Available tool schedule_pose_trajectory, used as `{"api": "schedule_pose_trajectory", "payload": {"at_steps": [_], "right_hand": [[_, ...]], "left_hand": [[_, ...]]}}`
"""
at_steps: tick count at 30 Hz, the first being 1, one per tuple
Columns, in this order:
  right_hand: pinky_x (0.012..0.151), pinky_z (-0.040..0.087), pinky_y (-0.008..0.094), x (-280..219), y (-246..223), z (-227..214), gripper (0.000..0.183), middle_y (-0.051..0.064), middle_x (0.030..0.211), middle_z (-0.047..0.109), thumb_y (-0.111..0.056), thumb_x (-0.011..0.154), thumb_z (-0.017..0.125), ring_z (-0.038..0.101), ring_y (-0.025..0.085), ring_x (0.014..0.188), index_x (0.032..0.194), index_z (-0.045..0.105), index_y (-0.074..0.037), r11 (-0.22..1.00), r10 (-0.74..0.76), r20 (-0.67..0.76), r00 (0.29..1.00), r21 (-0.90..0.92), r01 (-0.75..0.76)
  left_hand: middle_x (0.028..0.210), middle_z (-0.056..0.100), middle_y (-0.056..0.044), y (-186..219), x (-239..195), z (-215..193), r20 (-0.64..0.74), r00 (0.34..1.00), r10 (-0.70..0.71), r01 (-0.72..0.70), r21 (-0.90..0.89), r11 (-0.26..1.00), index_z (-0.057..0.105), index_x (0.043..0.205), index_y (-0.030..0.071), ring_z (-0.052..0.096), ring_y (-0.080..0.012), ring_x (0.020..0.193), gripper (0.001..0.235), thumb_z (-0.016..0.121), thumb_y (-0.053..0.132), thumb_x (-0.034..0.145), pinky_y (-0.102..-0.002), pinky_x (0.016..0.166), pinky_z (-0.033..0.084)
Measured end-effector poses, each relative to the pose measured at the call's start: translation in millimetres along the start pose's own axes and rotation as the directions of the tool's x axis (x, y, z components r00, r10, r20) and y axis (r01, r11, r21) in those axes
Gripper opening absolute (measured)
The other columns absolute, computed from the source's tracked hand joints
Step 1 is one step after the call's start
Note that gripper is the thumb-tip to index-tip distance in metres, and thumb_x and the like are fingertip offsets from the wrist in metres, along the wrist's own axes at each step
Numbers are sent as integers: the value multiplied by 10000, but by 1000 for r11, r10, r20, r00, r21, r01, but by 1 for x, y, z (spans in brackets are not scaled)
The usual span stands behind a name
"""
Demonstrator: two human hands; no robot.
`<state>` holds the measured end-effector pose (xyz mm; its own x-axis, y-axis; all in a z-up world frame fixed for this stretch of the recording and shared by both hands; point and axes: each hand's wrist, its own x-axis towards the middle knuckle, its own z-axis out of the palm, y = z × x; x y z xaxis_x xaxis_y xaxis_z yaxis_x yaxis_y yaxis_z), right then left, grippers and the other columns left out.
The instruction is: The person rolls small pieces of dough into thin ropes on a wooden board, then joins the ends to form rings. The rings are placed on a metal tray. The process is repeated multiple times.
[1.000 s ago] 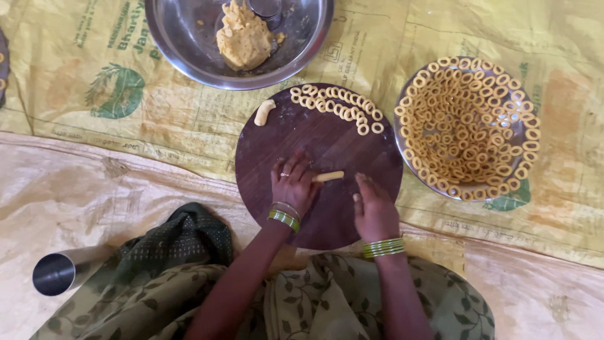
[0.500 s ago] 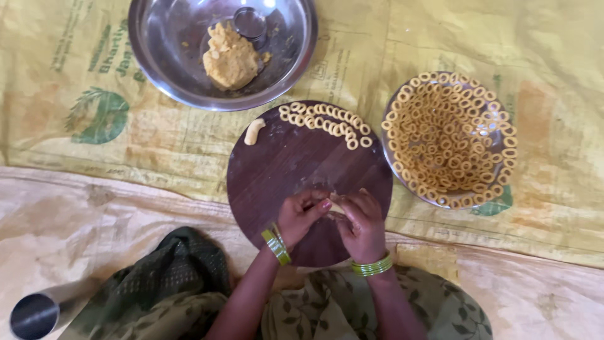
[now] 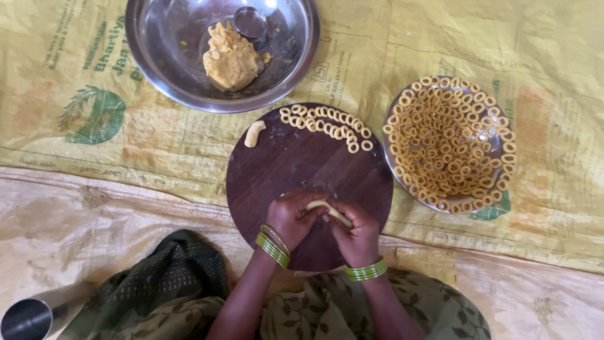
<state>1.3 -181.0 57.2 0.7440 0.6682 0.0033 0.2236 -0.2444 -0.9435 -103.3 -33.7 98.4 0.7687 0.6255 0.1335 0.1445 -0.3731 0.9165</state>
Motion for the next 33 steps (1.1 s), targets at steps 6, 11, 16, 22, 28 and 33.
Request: {"api": "schedule_pose_trajectory", "payload": {"at_steps": [6, 11, 16, 22, 28, 33], "right_hand": [[947, 599, 473, -13, 30, -5, 229, 149, 1003, 743, -113, 962, 667, 743, 243, 911, 1157, 654, 6, 108, 259, 584, 769, 774, -624], [946, 590, 465, -14, 45, 2, 306, 166, 1060, 746, -146, 953, 669, 736, 256, 930, 1210, 651, 19, 147, 300, 575, 762, 761, -632], [960, 571, 471, 5, 60, -5, 315, 150, 1112, 723, -126, 982, 664, 718, 267, 1010, 1265, 623, 8, 301, 377, 363, 852, 822, -484], [1007, 515, 434, 13, 46, -15, 548, 115, 1383, 609, -315, 992, 577, 592, 243, 1235, 1468, 500, -56, 365, 358, 317, 878, 818, -444], [1126, 406, 422, 8, 21, -9, 719, 121, 1534, 496, -538, 1018, 439, 476, 246, 1374, 1528, 427, -32, 270, 246, 426, 871, 833, -483], [1218, 325, 420, 5, -1, 9, 807, 146, 1583, 456, -618, 1001, 377, 425, 269, 1467, 1549, 373, -26, 522, 131, 431, 893, 735, -432]], "left_hand": [[994, 801, -108, -21, 1, -1, -46, 997, -67, 58, -178, 982, 789, 1047, 51, 795, -146, 840, 249, 843, 103, 810, -272, 695, 653], [929, 819, -115, -65, 5, 0, -98, 982, -164, 148, -157, 976, 802, 974, 60, 788, -136, 803, 151, 846, 75, 830, -264, 683, 627], [1022, 793, -120, -112, 31, -21, -400, 915, -48, -28, -181, 983, 739, 976, 58, 772, -151, 935, 138, 748, -19, 862, -284, 820, 632], [1145, 762, -136, -117, 54, -53, -274, 882, 383, -193, 531, 825, 698, 1050, 78, 719, -305, 1115, 258, 690, -88, 853, -389, 909, 594], [1167, 769, -92, -98, 32, -31, -311, 901, 303, -119, 494, 861, 694, 1059, 81, 674, -315, 1270, 187, 661, -28, 911, -448, 1012, 531], [1119, 755, -71, -82, 7, 48, -153, 887, -435, 275, -581, 766, 716, 1227, 61, 664, -160, 1020, 333, 531, 295, 1079, -303, 887, 514]]}}
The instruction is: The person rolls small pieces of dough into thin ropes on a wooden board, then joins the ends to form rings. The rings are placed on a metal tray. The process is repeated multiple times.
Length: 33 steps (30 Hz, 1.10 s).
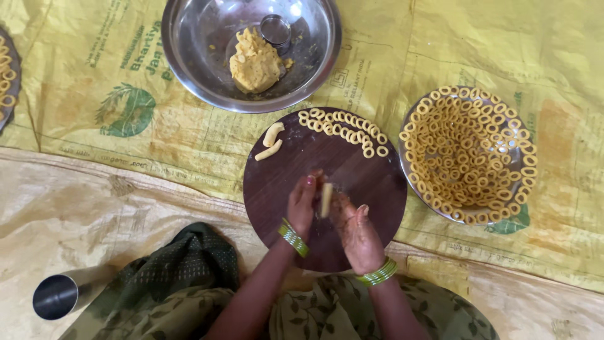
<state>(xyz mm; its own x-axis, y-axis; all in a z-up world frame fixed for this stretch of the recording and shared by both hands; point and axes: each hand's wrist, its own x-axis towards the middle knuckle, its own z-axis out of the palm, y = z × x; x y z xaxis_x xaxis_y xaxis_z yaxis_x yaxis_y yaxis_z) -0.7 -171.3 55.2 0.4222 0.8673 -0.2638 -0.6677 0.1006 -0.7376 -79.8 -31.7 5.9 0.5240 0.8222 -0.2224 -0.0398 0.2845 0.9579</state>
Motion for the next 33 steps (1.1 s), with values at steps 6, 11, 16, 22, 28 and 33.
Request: {"api": "schedule_pose_trajectory", "payload": {"at_steps": [6, 11, 16, 22, 28, 33], "right_hand": [[1166, 392, 495, -15, -5, -22, 782, 282, 1465, 544, -610, 1024, 302, 532, 384, 1361, 1464, 452, 19, 996, 16, -139, 990, 87, -4], [1172, 391, 501, -13, -25, -68, 672, 265, 1480, 521, -526, 1071, 318, 512, 375, 1378, 1427, 478, 21, 972, -69, -244, 967, 201, 120], [1191, 386, 507, -16, -31, -76, 648, 256, 1485, 514, -506, 1081, 354, 504, 371, 1384, 1443, 465, 19, 967, -123, -209, 970, 195, 165], [1187, 388, 514, -20, -32, -74, 664, 276, 1478, 506, -509, 1077, 356, 507, 382, 1379, 1441, 458, 36, 971, -119, -234, 965, 175, 162], [1197, 386, 505, -13, -31, -75, 655, 263, 1486, 505, -502, 1088, 353, 503, 371, 1393, 1456, 449, 32, 974, -128, -212, 969, 158, 163], [1201, 381, 513, -17, -37, -84, 629, 256, 1484, 521, -492, 1098, 359, 508, 376, 1393, 1455, 466, 15, 965, -126, -205, 971, 203, 168]], "left_hand": [[960, 777, -83, -17, 2, 7, 88, 963, -256, 268, -180, 947, 720, 1153, -16, 704, -143, 808, 328, 537, 248, 1087, -287, 721, 554], [984, 782, -58, -5, -9, 6, 184, 978, 96, -139, 238, 961, 632, 1294, 58, 752, -119, 839, 289, 494, 110, 1045, -212, 729, 602], [1245, 736, -68, -12, -25, -3, 492, 823, 282, -546, 553, 629, 659, 1328, 94, 681, -203, 1202, 358, 569, 72, 982, -417, 1011, 499], [1598, 430, -41, -18, -9, -4, 416, 897, 147, -441, 855, 272, 501, 1486, 162, 229, -213, 1546, 485, 453, 363, 1047, -587, 1236, 64], [1690, 95, -102, 9, 19, 49, 216, 976, 6, -215, 967, 138, 172, 1596, 69, -33, -216, 1536, 777, 169, 601, 1029, -587, 1218, -20], [1703, 69, -150, 7, -2, 85, 141, 988, -63, -146, 986, -83, 111, 1596, -23, -74, -262, 1566, 943, 222, 684, 982, -593, 1222, -5]]}}
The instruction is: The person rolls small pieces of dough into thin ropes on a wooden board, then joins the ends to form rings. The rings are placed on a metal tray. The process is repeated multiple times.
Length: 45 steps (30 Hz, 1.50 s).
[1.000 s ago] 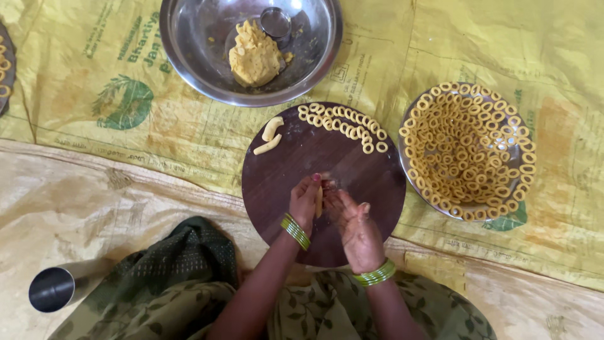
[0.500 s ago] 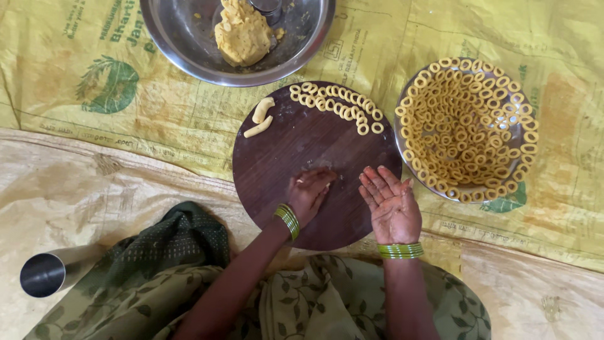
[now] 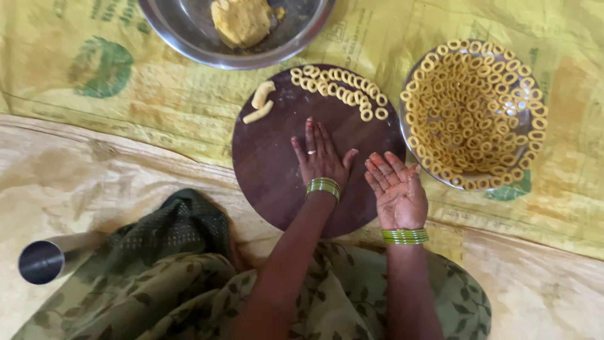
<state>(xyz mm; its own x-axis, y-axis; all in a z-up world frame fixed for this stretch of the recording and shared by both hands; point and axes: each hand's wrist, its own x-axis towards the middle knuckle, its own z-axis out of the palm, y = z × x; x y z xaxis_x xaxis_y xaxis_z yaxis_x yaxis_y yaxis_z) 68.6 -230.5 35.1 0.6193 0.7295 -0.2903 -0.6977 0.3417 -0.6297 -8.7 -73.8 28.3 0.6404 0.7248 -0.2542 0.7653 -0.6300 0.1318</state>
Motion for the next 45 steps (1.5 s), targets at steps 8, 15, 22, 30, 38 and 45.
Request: {"api": "schedule_pose_trajectory", "payload": {"at_steps": [8, 15, 22, 30, 38, 45], "right_hand": [[1208, 387, 526, -7, -10, 1, 618, 244, 1471, 527, -487, 1094, 370, 520, 372, 1385, 1457, 476, 2, 999, -32, -69, 997, 8, 32], [1173, 404, 517, -8, -3, 2, 671, 261, 1443, 542, -507, 1080, 351, 536, 383, 1348, 1467, 438, 34, 999, -27, -55, 998, -29, 26], [1179, 397, 507, 2, 7, 1, 674, 259, 1449, 539, -514, 1080, 347, 525, 378, 1362, 1469, 427, 31, 999, -14, -64, 998, -47, 11], [1191, 381, 523, 0, 12, -8, 659, 257, 1460, 526, -502, 1082, 344, 508, 383, 1376, 1467, 435, 24, 1000, 21, -50, 999, -14, -22], [1189, 378, 535, 1, -2, -7, 648, 270, 1466, 515, -500, 1088, 341, 494, 399, 1379, 1448, 445, 28, 999, -40, -93, 995, -27, 38], [1203, 364, 528, 3, -1, -6, 630, 260, 1477, 501, -496, 1099, 344, 475, 387, 1401, 1446, 457, 17, 999, -4, -54, 999, 40, 6]], "left_hand": [[1693, 67, -235, 12, -95, 21, 233, 906, 354, -365, 4, 931, 95, 1595, -69, -41, -335, 1569, 1026, 284, 721, 969, -601, 1204, -5], [1710, 97, -138, -71, 64, -17, -162, 981, 107, -98, 59, 993, 103, 1615, 32, 8, -230, 1581, 996, 267, 755, 950, -621, 1226, -2], [1736, 23, -150, -29, -19, -9, 199, 940, 276, -321, 246, 915, 116, 1572, 43, -61, -298, 1598, 939, 162, 753, 959, -589, 1235, 7], [1680, 4, -243, -1, -83, 15, 314, 886, 340, -396, 133, 909, 58, 1596, -60, -64, -328, 1556, 1000, 130, 714, 967, -592, 1204, 44], [1711, -48, -122, -78, 66, -50, -92, 995, 28, -14, 159, 987, 30, 1620, 46, -71, -220, 1577, 995, 97, 757, 927, -558, 1241, 12], [1685, -78, -223, -20, -54, -23, 382, 911, 157, -192, 55, 980, -24, 1594, -17, -143, -334, 1546, 961, 93, 709, 976, -582, 1219, -35]]}}
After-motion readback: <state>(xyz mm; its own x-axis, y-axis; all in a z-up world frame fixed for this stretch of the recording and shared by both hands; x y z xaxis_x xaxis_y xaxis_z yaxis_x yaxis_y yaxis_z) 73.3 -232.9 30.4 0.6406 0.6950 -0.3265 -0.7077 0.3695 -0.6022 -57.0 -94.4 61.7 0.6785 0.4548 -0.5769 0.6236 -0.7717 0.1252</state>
